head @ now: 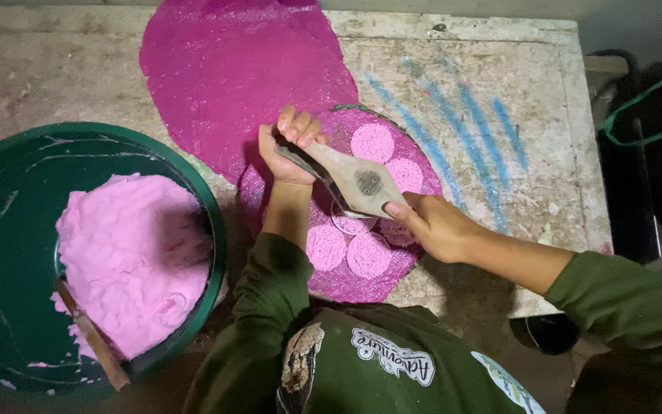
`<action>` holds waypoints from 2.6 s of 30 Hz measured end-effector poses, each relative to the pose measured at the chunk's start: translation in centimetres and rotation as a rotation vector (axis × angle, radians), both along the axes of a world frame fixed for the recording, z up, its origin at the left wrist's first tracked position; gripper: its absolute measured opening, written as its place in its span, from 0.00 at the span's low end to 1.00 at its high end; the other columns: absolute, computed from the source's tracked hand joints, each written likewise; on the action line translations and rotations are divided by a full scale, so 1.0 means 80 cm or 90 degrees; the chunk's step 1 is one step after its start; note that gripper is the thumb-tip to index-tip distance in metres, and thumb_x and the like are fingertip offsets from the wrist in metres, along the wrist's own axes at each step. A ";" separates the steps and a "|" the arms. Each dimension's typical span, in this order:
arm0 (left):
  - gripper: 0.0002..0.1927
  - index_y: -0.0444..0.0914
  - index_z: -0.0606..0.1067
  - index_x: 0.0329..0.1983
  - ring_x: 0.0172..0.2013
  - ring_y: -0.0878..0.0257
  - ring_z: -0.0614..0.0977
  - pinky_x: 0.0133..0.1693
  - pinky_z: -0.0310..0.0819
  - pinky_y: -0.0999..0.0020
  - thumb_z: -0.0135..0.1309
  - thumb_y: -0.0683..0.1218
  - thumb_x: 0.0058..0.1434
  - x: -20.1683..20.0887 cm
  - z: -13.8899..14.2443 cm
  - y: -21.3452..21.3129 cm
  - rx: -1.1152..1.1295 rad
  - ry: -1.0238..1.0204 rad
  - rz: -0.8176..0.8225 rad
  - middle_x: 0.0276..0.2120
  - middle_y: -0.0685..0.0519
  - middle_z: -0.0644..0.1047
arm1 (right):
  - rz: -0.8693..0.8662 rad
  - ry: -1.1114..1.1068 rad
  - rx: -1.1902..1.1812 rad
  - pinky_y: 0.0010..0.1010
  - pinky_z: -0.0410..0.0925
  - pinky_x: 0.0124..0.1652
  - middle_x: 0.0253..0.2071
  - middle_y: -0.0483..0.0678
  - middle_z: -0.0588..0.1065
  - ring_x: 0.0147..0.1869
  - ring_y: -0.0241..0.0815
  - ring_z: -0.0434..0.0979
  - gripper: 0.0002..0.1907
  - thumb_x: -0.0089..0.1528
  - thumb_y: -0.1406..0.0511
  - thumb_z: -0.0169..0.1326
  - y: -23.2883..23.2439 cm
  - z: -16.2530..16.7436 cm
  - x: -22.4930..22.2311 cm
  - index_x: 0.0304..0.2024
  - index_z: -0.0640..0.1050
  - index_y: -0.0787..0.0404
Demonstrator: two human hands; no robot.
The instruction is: The person scoops pink paste from a green bowl into a handheld metal mold, then presses the mold onto a flat pink sheet to form circular pieces. The person repeats this process multiple times, arranging the formed circles on the sheet.
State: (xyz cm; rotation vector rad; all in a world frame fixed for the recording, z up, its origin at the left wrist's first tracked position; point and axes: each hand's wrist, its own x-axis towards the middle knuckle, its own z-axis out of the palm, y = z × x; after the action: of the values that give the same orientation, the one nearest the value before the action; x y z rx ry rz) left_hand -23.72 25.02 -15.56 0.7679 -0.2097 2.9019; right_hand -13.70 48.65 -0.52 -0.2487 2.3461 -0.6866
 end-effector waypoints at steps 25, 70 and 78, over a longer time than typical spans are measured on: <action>0.11 0.45 0.67 0.34 0.36 0.64 0.71 0.48 0.73 0.60 0.39 0.55 0.64 0.003 0.028 0.021 -0.085 -0.121 0.041 0.30 0.59 0.69 | -0.010 0.073 0.033 0.42 0.71 0.35 0.21 0.52 0.74 0.28 0.47 0.78 0.34 0.68 0.43 0.35 0.030 -0.022 -0.016 0.40 0.78 0.65; 0.61 0.47 0.44 0.80 0.69 0.47 0.52 0.66 0.35 0.44 0.69 0.49 0.48 0.117 0.052 0.000 -1.505 0.237 0.130 0.74 0.43 0.52 | -0.420 0.292 -0.684 0.31 0.59 0.36 0.37 0.49 0.69 0.38 0.40 0.67 0.43 0.67 0.32 0.39 0.128 -0.109 0.130 0.61 0.67 0.62; 0.61 0.40 0.46 0.78 0.69 0.48 0.58 0.67 0.43 0.46 0.70 0.53 0.47 0.095 0.037 -0.050 -1.577 0.137 0.331 0.69 0.43 0.62 | -0.415 0.275 -0.646 0.31 0.60 0.35 0.36 0.49 0.70 0.37 0.40 0.68 0.44 0.66 0.32 0.39 0.121 -0.116 0.118 0.59 0.68 0.64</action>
State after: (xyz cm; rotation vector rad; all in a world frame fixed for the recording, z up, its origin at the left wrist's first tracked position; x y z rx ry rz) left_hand -16.14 21.03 -12.57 0.3161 2.7931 1.0276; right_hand -4.24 58.30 -9.80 -0.0476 2.2316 -2.3168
